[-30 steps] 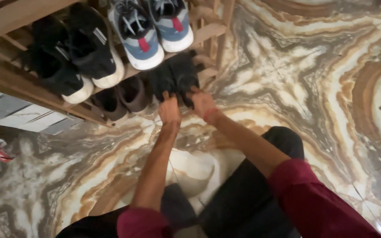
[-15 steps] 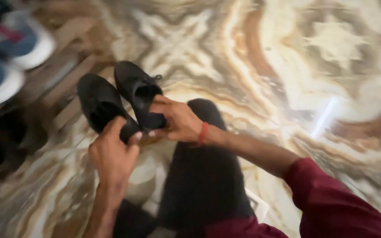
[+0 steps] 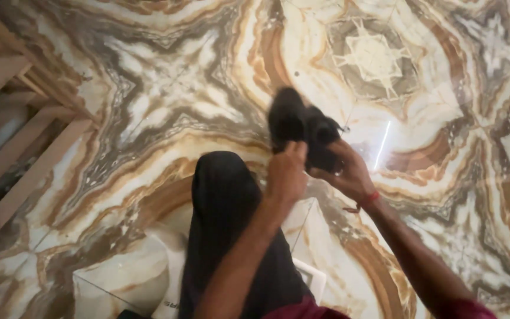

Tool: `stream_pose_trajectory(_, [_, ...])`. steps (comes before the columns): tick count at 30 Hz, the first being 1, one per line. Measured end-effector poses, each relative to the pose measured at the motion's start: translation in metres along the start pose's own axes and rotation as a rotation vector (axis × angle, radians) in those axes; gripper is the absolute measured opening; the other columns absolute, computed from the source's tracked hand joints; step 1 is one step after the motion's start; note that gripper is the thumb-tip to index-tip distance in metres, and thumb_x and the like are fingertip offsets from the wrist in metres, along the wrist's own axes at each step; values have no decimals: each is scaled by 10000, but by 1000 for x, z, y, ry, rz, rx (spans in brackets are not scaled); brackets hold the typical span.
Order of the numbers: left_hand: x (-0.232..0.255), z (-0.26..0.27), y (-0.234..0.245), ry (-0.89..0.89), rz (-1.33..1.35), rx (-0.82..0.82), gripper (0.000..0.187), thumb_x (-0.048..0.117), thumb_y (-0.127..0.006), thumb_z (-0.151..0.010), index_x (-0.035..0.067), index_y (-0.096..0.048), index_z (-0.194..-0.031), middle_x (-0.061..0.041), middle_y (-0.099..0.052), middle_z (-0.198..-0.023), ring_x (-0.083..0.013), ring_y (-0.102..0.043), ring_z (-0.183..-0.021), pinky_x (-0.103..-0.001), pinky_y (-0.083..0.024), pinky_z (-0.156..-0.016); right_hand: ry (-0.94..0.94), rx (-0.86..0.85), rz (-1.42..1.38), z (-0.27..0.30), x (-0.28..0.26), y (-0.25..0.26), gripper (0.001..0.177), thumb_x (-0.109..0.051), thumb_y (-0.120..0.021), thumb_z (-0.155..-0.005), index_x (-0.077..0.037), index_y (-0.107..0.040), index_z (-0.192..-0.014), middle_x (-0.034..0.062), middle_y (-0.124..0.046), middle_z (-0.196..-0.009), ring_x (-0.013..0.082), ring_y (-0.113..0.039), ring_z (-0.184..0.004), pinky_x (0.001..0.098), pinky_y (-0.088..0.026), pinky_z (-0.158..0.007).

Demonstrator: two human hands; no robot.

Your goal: The person sits on the floor and repeatedly picks up various pairs of shoes, including sneakers and slip-ons, from the floor and places them onto a wooden shoe rack. The person handles the shoes one pair at a time, arranging them on the shelves.

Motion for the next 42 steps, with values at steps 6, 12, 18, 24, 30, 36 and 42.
stream_pose_trajectory(6, [-32, 13, -107, 141, 77, -74, 230, 54, -711, -809, 86, -665, -1032, -156, -666, -1031, -399, -699, -909, -501, -564, -763, -139, 126, 362, 45, 88, -6, 486, -98, -839, -739, -43, -720, -1207, 138, -620, -1182, 249, -670, -835, 359, -580, -743])
stream_pose_trajectory(12, [-3, 73, -24, -22, 294, 36, 275, 158, -756, -854, 111, -700, -1119, -145, -686, -984, -351, -688, -933, -461, -558, -829, 51, 198, 152, 18, 58, -35, 340, -60, -789, -844, -46, -712, -1174, 120, -592, -1255, 171, -647, -944, 290, -558, -717])
stream_pose_trajectory(18, [-57, 176, 145, 112, 233, 480, 226, 155, -703, -941, 133, -717, -1166, -109, -729, -1091, -303, -718, -1017, -403, -589, -881, 129, -44, -89, -59, -49, -127, 211, -78, -763, -955, -80, -742, -1165, 34, -651, -1140, 110, -628, -851, 257, -509, -695])
stream_pose_trajectory(24, [-200, 305, 277, 605, -361, 721, 440, 94, -659, -882, 109, -633, -1321, -229, -671, -1242, -445, -669, -1060, -527, -532, -934, 512, -501, -247, -108, -164, -306, 104, -80, -766, -917, -72, -704, -999, 73, -720, -1240, 176, -731, -925, 292, -637, -678])
stream_pose_trajectory(30, [-306, 365, 372, 922, -467, 651, 837, 122, -815, -793, 39, -366, -1495, -270, -517, -1423, -470, -643, -1082, -524, -544, -880, 594, -981, -259, -85, -249, -504, 627, -61, -728, -831, -60, -532, -1427, 161, -544, -1474, 218, -737, -955, 336, -647, -781])
stream_pose_trajectory(36, [-364, 361, 391, 881, -597, 624, 1090, 79, -874, -638, 13, -253, -1532, -238, -365, -1556, -461, -556, -1258, -476, -527, -938, 1027, -678, 21, -83, -311, -613, 984, -34, -760, -683, -1, -299, -1551, 280, -384, -1586, 428, -438, -1429, 398, -379, -1162])
stream_pose_trajectory(42, [-400, 373, 376, 1017, -456, 667, 923, 24, -846, -627, 66, -432, -1452, -212, -423, -1528, -417, -614, -1176, -475, -538, -945, 904, -707, 262, -78, -299, -636, 717, -89, -801, -690, -58, -583, -1372, 248, -540, -1428, 407, -555, -1320, 417, -470, -1113])
Point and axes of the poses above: each hand's wrist, its own z-axis away from the middle knuckle, its own y-axis out of the back of the hand, x = y × z, the point moved 6 cm from there along -z, towards the middle knuckle
